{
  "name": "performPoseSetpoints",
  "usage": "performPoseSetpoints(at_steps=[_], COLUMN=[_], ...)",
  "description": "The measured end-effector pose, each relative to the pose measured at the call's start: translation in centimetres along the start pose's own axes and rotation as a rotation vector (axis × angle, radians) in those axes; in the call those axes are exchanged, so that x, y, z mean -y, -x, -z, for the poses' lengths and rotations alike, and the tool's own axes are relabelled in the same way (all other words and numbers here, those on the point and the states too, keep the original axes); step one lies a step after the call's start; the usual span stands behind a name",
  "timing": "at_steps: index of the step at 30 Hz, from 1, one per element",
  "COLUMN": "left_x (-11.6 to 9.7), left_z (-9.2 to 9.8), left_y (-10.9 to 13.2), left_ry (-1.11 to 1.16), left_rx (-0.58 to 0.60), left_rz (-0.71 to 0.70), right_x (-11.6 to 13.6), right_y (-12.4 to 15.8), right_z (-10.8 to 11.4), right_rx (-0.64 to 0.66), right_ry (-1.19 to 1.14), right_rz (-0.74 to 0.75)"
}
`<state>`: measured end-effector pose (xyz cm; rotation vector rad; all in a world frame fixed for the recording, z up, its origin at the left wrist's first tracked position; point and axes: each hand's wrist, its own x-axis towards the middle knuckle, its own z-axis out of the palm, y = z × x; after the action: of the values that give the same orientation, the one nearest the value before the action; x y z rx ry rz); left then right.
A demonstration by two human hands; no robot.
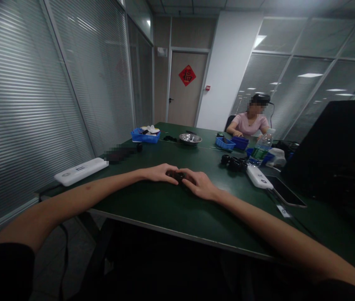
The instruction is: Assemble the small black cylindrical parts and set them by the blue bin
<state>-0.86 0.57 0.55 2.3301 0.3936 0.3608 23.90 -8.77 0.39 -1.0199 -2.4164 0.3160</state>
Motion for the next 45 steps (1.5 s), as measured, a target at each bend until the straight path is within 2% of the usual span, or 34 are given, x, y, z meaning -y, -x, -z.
performPoseSetpoints(at_steps=[11,22,30,39,45], left_x=[0.00,-0.25,-0.23,-0.22,-0.08], left_z=[-0.06,0.03,-0.08,0.04,-0.03], left_y=[-0.07,0.07,0.03,0.04,0.01], left_ry=[0.011,0.006,0.012,-0.002,0.006], left_rx=[0.001,0.008,-0.001,0.004,-0.002], left_rz=[-0.009,-0.002,-0.004,0.002,-0.013], right_x=[-0.08,-0.25,-0.14,-0.31,-0.04], right_y=[-0.09,0.00,-0.03,0.05,-0.11], right_z=[-0.31,-0.25,-0.47,-0.08,-0.28], right_rx=[-0.039,-0.011,-0.055,-0.011,-0.035], right_ry=[0.028,0.033,-0.006,0.000,-0.018], right_rz=[-0.072,0.029,-0.063,-0.015,-0.074])
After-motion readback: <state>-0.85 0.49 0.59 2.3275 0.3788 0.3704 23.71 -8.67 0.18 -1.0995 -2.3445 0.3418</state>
